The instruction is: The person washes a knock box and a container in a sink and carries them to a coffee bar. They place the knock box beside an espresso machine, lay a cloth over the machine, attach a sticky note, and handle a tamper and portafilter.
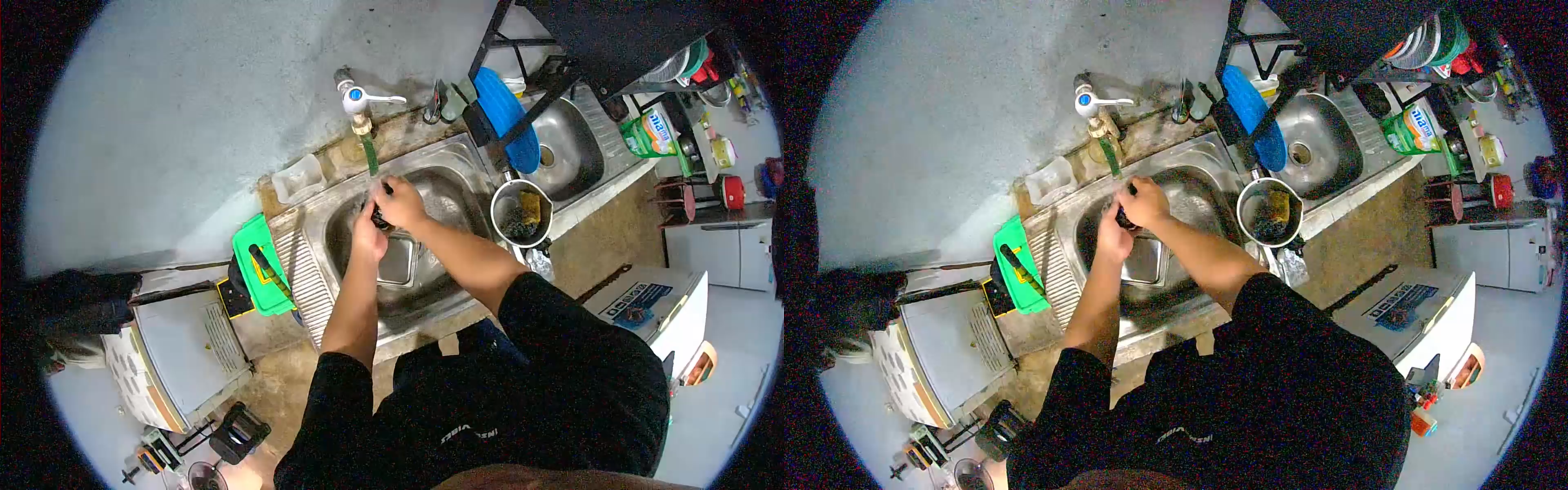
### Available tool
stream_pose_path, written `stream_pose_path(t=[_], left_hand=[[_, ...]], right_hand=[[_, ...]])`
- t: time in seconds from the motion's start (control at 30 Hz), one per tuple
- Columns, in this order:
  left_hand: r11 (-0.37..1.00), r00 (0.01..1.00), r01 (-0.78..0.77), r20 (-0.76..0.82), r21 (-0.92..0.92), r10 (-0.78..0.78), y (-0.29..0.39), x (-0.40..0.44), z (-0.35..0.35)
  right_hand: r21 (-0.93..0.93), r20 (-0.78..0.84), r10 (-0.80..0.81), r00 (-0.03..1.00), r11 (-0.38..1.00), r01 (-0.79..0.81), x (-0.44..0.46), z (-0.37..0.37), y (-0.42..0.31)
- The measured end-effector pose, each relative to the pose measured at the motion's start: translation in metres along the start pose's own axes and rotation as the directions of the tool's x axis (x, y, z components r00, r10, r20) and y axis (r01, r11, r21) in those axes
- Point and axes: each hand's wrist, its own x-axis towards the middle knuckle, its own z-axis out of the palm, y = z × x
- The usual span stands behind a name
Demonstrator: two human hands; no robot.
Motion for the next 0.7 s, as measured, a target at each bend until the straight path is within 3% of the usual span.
stream_pose_path(t=[0.07,0.1,0.17,0.23,0.27,0.3,0.37,0.43,0.47,0.5,0.53,0.57,0.6,0.67,0.7], left_hand=[[0.999,0.987,0.052,0.155,0.009,-0.053,0.004,0.009,-0.022],[0.993,0.959,0.122,0.258,-0.007,-0.116,0.006,0.013,-0.033],[0.973,0.926,0.201,0.304,0.110,-0.226,0.020,-0.003,-0.036],[0.936,0.894,0.211,0.331,0.282,-0.301,0.025,-0.014,-0.032],[0.909,0.927,0.150,0.263,0.390,-0.266,0.023,-0.020,-0.026],[0.851,0.946,0.013,0.269,0.526,-0.181,0.022,-0.020,-0.020],[0.559,0.962,-0.194,0.268,0.806,-0.053,0.027,-0.025,-0.017],[0.314,0.960,-0.279,0.269,0.907,0.078,0.032,-0.043,-0.003],[0.180,0.950,-0.299,0.276,0.937,0.143,0.032,-0.050,0.000],[0.273,0.932,-0.352,0.307,0.895,0.194,0.027,-0.051,-0.003],[0.359,0.910,-0.404,0.332,0.841,0.248,0.018,-0.046,-0.012],[0.437,0.886,-0.456,0.350,0.775,0.304,0.012,-0.047,-0.016],[0.492,0.900,-0.432,0.321,0.756,0.296,0.012,-0.051,-0.012],[0.464,0.903,-0.415,0.292,0.783,0.315,0.014,-0.059,-0.012],[0.450,0.903,-0.410,0.282,0.793,0.325,0.014,-0.060,-0.012]], right_hand=[[0.081,-0.033,0.009,0.999,0.997,-0.007,-0.005,-0.004,0.001],[0.243,0.021,0.081,0.997,0.966,-0.083,-0.008,-0.005,0.003],[0.590,0.128,0.209,0.969,0.770,-0.244,-0.002,0.017,0.039],[0.635,0.228,0.238,0.944,0.699,-0.329,-0.010,0.002,0.037],[0.652,0.279,0.247,0.928,0.661,-0.372,-0.013,-0.005,0.035],[0.550,0.124,0.145,0.982,0.813,-0.190,-0.011,-0.005,0.029],[0.563,0.060,0.278,0.959,0.784,-0.263,-0.015,-0.011,0.023],[0.408,-0.241,0.094,0.966,0.913,0.013,-0.020,-0.048,-0.031],[0.247,-0.470,-0.123,0.874,0.932,0.264,-0.016,-0.068,-0.059],[0.036,-0.638,-0.338,0.692,0.885,0.465,-0.010,-0.088,-0.089],[-0.055,-0.682,-0.407,0.608,0.857,0.513,-0.011,-0.115,-0.132],[-0.147,-0.714,-0.473,0.516,0.822,0.550,-0.013,-0.137,-0.169],[-0.124,-0.573,-0.491,0.656,0.844,0.522,-0.014,-0.150,-0.191],[-0.109,-0.237,-0.469,0.851,0.883,0.457,-0.016,-0.166,-0.221],[-0.232,-0.242,-0.582,0.776,0.812,0.536,-0.014,-0.159,-0.221]])
